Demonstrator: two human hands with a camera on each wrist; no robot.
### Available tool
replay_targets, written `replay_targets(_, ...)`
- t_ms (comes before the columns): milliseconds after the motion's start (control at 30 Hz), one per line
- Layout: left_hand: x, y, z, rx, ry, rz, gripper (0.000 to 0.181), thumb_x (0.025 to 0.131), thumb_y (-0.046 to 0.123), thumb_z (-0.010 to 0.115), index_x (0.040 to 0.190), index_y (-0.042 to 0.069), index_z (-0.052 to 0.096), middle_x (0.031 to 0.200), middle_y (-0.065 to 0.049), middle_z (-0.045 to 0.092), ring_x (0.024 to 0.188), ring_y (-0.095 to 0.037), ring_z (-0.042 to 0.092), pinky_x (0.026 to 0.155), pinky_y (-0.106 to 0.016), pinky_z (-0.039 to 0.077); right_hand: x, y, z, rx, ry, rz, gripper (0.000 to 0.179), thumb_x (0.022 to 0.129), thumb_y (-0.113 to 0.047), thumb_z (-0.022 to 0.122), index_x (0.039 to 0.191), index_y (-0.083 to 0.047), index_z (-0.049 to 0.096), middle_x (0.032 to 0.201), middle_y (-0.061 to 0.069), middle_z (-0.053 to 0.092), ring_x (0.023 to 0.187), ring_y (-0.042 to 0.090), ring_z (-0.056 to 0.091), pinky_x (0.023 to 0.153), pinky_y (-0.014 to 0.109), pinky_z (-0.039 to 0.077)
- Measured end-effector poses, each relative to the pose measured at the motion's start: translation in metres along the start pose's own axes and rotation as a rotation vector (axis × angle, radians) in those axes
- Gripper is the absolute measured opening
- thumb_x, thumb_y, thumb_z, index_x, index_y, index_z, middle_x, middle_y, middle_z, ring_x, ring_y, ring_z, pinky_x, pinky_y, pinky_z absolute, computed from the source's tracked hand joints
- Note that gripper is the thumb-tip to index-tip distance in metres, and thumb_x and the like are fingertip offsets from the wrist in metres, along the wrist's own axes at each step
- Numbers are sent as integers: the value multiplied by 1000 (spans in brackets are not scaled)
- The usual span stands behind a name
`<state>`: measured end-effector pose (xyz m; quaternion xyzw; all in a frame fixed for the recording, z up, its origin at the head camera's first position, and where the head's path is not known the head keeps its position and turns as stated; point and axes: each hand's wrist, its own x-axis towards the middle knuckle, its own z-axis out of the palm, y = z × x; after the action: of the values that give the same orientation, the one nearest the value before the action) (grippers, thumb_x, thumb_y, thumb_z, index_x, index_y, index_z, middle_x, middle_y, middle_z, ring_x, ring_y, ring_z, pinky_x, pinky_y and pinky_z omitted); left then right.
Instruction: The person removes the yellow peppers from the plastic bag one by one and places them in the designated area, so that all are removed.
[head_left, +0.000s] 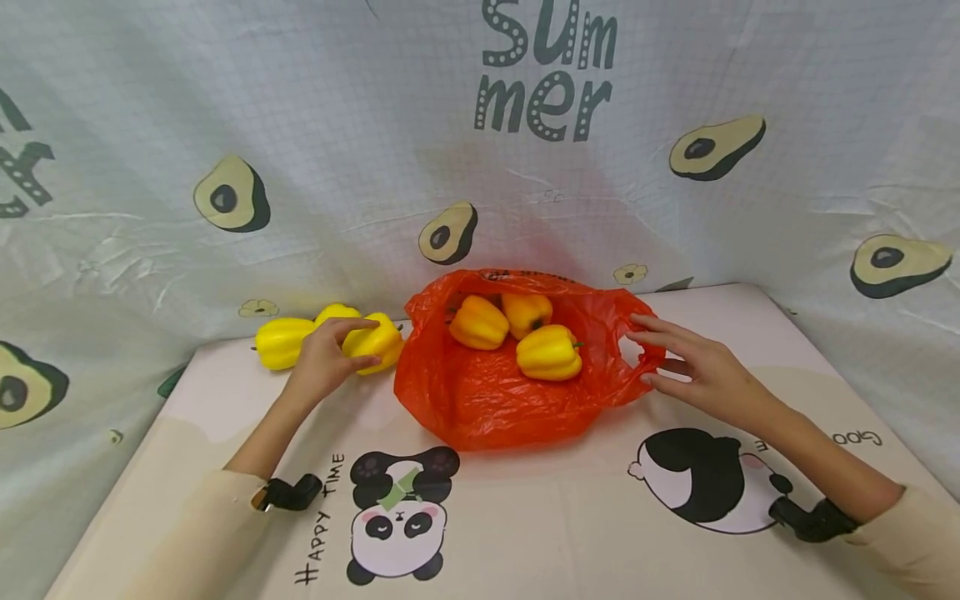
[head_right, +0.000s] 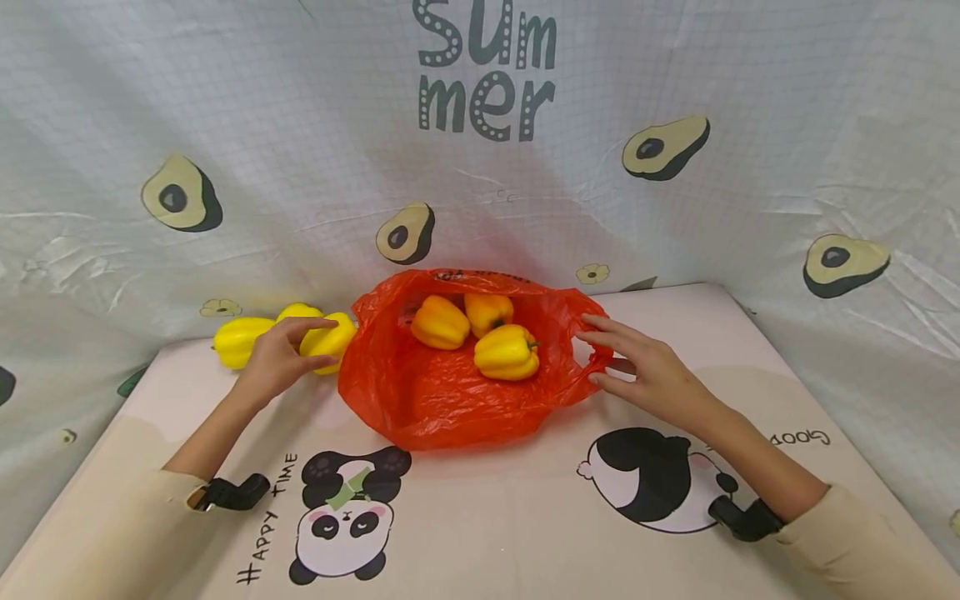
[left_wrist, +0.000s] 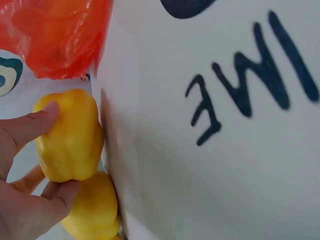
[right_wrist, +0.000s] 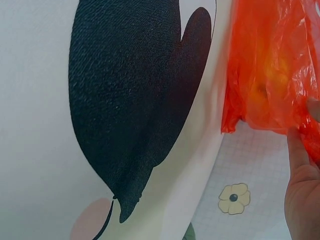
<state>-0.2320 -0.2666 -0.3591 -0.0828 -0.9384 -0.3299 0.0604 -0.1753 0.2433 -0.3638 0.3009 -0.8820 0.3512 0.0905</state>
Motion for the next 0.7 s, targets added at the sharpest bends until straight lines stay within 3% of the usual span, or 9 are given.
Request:
replay_targets(233, 1, -5, -11, 24, -41, 28, 51, 85, 2, 80, 134, 2, 63, 139, -23, 58, 133, -43, 48, 113, -60, 37, 0, 0, 1, 13, 1, -9, 63, 85, -3, 81, 143, -8, 57, 152, 18, 47, 118, 34, 64, 81, 42, 59)
replay_targets(467, 3, -12, -23, 43, -129, 44, 50, 86, 2, 79, 133, 6, 64, 144, -23, 54, 128, -45, 48, 111, -62, 38, 0, 0, 3, 1, 6, -17, 63, 85, -3, 81, 143, -8, 58, 152, 18, 48, 118, 35, 64, 81, 42, 59)
replay_targets(700, -1, -16, -23, 52, -174, 95, 49, 86, -10, 72, 130, 9, 61, 151, -22, 48, 139, -47, 39, 115, -66, 29, -1, 1, 4, -2, 7, -15, 63, 85, -2, 81, 143, -9, 58, 152, 19, 48, 119, 36, 64, 81, 43, 59)
